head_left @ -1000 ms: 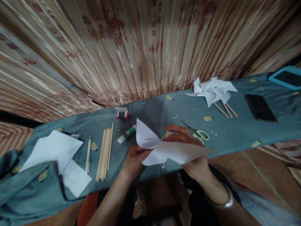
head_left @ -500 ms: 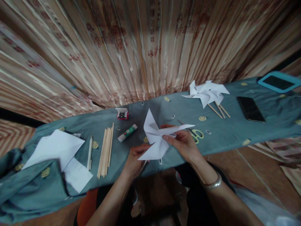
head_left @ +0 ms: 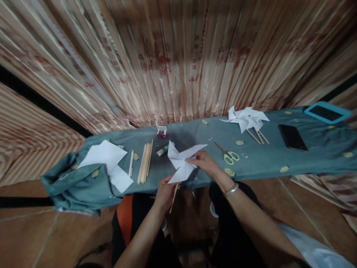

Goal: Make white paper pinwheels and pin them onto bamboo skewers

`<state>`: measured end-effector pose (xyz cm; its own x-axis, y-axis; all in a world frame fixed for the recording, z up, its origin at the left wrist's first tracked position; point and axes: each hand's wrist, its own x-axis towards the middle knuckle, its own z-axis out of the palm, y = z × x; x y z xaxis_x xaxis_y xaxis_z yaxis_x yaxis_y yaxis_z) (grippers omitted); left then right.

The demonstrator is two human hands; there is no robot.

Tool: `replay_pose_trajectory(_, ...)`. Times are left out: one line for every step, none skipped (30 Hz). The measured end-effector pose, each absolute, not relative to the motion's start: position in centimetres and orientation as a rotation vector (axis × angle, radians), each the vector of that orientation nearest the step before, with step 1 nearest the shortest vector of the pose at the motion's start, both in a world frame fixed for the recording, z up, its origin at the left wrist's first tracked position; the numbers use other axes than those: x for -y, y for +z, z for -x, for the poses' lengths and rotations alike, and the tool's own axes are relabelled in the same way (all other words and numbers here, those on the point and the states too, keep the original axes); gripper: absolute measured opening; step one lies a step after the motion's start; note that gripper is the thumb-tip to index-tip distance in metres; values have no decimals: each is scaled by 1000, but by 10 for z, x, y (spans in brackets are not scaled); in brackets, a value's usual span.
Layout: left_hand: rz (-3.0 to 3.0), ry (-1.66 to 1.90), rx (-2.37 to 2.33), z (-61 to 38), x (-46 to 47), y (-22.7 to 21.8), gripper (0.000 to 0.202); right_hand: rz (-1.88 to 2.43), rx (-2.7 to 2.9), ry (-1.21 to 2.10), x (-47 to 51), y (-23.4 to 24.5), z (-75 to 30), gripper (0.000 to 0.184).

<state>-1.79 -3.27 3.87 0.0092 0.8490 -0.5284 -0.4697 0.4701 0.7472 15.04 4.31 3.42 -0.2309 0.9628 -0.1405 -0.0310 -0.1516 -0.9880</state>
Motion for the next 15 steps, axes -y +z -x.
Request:
replay_pose_trajectory(-370,1090,-1160,20,39,35,18,1171,1321,1539,-43,32,-147,47)
replay_pose_trajectory(-327,1105,-1165,21,46,31,21,1180,1394,1554,-43,29,-144,49)
replay_pose_trajectory(-288,1119,-1163,22,52,27,24,1194,1484,1558,-43,27,-142,50)
replay_pose_trajectory(-248,1129,-1156,23,57,23,26,1210,1577,1554,-43,26,-140,50)
replay_pose_trajectory(-211,1135,-1143,23,62,20,28,1227,1664,1544,-44,24,-139,49)
replay_pose_trajectory(-178,1141,-1127,22,67,17,27,1243,1739,1536,-45,24,-138,46)
replay_pose_trajectory(-151,1146,-1111,22,71,15,26,1256,1799,1531,-47,23,-137,43)
replay_pose_trajectory(-131,1151,-1094,21,74,12,24,1265,1843,1530,-48,23,-136,39)
replay_pose_trajectory(-114,1156,-1082,19,76,10,20,1273,1880,1528,-51,23,-135,34)
replay_pose_trajectory(-99,1161,-1074,18,79,9,18,1282,1923,1523,-53,23,-134,30)
replay_pose_trajectory(-82,1167,-1071,17,80,7,15,1295,1970,1515,-56,22,-133,25)
replay_pose_trajectory(-62,1170,-1069,15,81,5,14,1310,2016,1504,-60,22,-132,21)
replay_pose_trajectory(-38,1171,-1067,14,82,3,13,1327,2063,1490,-63,22,-131,17)
replay_pose_trajectory(-13,1172,-1061,13,83,1,12,1343,2110,1474,-65,21,-130,14)
replay_pose_trajectory(13,1174,-1051,13,83,-1,12,1359,2155,1457,-68,21,-128,12)
